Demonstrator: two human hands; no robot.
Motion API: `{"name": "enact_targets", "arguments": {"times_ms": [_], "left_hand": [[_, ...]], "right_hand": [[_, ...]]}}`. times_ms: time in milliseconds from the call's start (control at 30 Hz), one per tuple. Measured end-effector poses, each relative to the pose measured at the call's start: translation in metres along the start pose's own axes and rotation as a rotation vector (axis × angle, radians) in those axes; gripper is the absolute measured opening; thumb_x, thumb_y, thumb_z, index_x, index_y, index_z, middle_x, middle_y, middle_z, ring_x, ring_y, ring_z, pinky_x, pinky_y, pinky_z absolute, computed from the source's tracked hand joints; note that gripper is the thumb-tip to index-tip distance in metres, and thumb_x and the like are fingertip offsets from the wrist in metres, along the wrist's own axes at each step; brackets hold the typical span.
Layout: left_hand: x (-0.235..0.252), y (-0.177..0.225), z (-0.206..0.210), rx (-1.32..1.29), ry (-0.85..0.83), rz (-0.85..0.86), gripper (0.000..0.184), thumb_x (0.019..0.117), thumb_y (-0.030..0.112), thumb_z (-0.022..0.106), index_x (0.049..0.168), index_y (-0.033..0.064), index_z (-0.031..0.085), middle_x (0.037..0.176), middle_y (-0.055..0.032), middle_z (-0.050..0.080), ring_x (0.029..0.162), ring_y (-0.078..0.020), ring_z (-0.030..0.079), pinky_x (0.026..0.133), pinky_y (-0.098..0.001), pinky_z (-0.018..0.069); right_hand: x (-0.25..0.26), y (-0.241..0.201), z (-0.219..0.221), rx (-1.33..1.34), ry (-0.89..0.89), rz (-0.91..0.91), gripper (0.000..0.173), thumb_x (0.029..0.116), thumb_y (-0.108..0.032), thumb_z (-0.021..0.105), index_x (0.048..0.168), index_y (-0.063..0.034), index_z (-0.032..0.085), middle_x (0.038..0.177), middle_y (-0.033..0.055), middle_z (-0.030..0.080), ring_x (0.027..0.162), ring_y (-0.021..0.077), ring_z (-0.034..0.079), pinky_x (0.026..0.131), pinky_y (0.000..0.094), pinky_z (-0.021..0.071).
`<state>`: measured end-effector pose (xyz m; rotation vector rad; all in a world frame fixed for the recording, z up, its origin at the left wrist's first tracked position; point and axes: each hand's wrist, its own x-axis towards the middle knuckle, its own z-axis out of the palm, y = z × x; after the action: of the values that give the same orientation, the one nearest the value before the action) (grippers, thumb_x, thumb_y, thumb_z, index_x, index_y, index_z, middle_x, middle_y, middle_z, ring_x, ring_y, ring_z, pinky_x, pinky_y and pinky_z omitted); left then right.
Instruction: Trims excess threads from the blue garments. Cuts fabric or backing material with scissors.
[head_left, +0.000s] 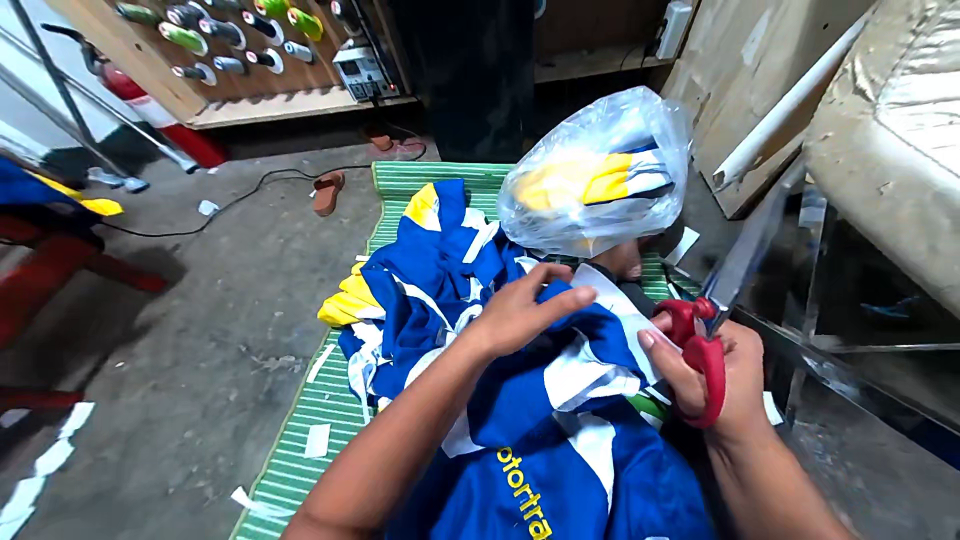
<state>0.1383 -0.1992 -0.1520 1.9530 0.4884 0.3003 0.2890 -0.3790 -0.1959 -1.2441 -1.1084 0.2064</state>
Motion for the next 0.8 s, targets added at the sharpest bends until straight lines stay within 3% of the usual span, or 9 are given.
{"name": "enact_targets", "arguments": {"times_ms": [67,167,267,367,500,567,633,733,800], "left_hand": [[0.015,0.003,0.016,-0.243,-0.116,-0.101,0.056,0.0964,0.035,0.066,0.140,0.0040,0.052,0.123,-0.0137,0.064,0.107,-0.0176,0.063,0.094,-0.0394,0.0524],[0.025,-0.007,0.030,-0.376,-0.204,-0.101,0.024,0.0888,0.011,0.075,0.110,0.0029,0.066,0.090,-0.0022,0.071,0.081,-0.0059,0.068,0.077,-0.0256,0.0584],[0.015,-0.014,0.029,-0.240,-0.061,-0.093,0.022,0.0844,0.004,0.076,0.105,0.0062,0.069,0.088,-0.0018,0.071,0.081,-0.0073,0.068,0.076,-0.0297,0.0592],[-0.001,-0.024,0.032,0.008,0.139,0.188,0.023,0.0833,0.003,0.069,0.106,0.0094,0.067,0.098,-0.0011,0.070,0.090,-0.0091,0.068,0.079,-0.0334,0.0590],[-0.003,-0.034,0.041,0.009,0.151,0.656,0.018,0.0908,-0.002,0.057,0.083,0.0051,0.072,0.112,-0.0074,0.066,0.108,-0.0122,0.062,0.093,-0.0286,0.0547],[-0.003,-0.035,0.041,-0.007,0.132,0.604,0.021,0.0922,0.012,0.054,0.078,0.0091,0.069,0.109,-0.0040,0.063,0.107,-0.0108,0.058,0.093,-0.0290,0.0491],[-0.006,-0.031,0.044,0.057,0.103,0.434,0.041,0.0994,0.045,0.051,0.077,0.0149,0.067,0.100,0.0035,0.060,0.098,-0.0053,0.056,0.086,-0.0283,0.0477],[-0.009,-0.014,0.060,0.127,0.270,0.092,0.054,0.0795,0.070,0.070,0.073,0.0172,0.059,0.072,0.0075,0.054,0.068,-0.0066,0.052,0.061,-0.0328,0.0438],[-0.005,-0.007,0.064,0.137,0.300,-0.073,0.065,0.0666,0.067,0.083,0.098,0.0136,0.061,0.076,0.0026,0.060,0.070,-0.0140,0.059,0.064,-0.0415,0.0493]], "right_hand": [[-0.003,0.002,-0.001,0.016,0.049,-0.061,0.003,0.0887,-0.011,0.071,0.091,-0.0095,0.073,0.083,-0.0132,0.072,0.072,-0.0090,0.063,0.065,0.0092,0.0531],[-0.008,0.005,-0.009,0.014,0.121,-0.078,0.006,0.0878,-0.008,0.072,0.093,-0.0115,0.075,0.086,-0.0137,0.074,0.074,-0.0075,0.066,0.067,0.0107,0.0556],[-0.012,0.008,-0.019,-0.023,0.138,-0.073,0.005,0.0878,-0.009,0.072,0.091,-0.0114,0.074,0.085,-0.0141,0.073,0.073,-0.0088,0.064,0.067,0.0095,0.0543],[-0.015,0.012,-0.022,-0.024,0.143,-0.041,0.004,0.0874,-0.010,0.073,0.091,-0.0120,0.074,0.084,-0.0148,0.072,0.073,-0.0097,0.063,0.066,0.0085,0.0531],[-0.017,0.014,-0.014,0.064,0.157,-0.005,0.008,0.0861,-0.009,0.074,0.092,-0.0147,0.075,0.084,-0.0152,0.073,0.070,-0.0080,0.064,0.063,0.0096,0.0530],[-0.017,0.013,-0.014,0.037,0.134,-0.040,0.006,0.0879,-0.010,0.073,0.093,-0.0137,0.074,0.085,-0.0147,0.073,0.072,-0.0087,0.064,0.065,0.0090,0.0531],[-0.016,0.013,-0.015,-0.038,0.094,-0.093,0.003,0.0907,-0.012,0.071,0.092,-0.0090,0.073,0.085,-0.0113,0.072,0.076,-0.0091,0.063,0.069,0.0087,0.0533],[-0.016,0.011,-0.015,-0.111,0.041,-0.137,0.009,0.0918,-0.012,0.070,0.091,-0.0035,0.070,0.084,-0.0063,0.072,0.078,-0.0088,0.063,0.071,0.0089,0.0530],[-0.016,0.009,-0.015,-0.143,0.030,-0.146,0.009,0.0909,-0.012,0.069,0.090,-0.0027,0.070,0.084,-0.0050,0.072,0.079,-0.0087,0.064,0.072,0.0086,0.0534]]}}
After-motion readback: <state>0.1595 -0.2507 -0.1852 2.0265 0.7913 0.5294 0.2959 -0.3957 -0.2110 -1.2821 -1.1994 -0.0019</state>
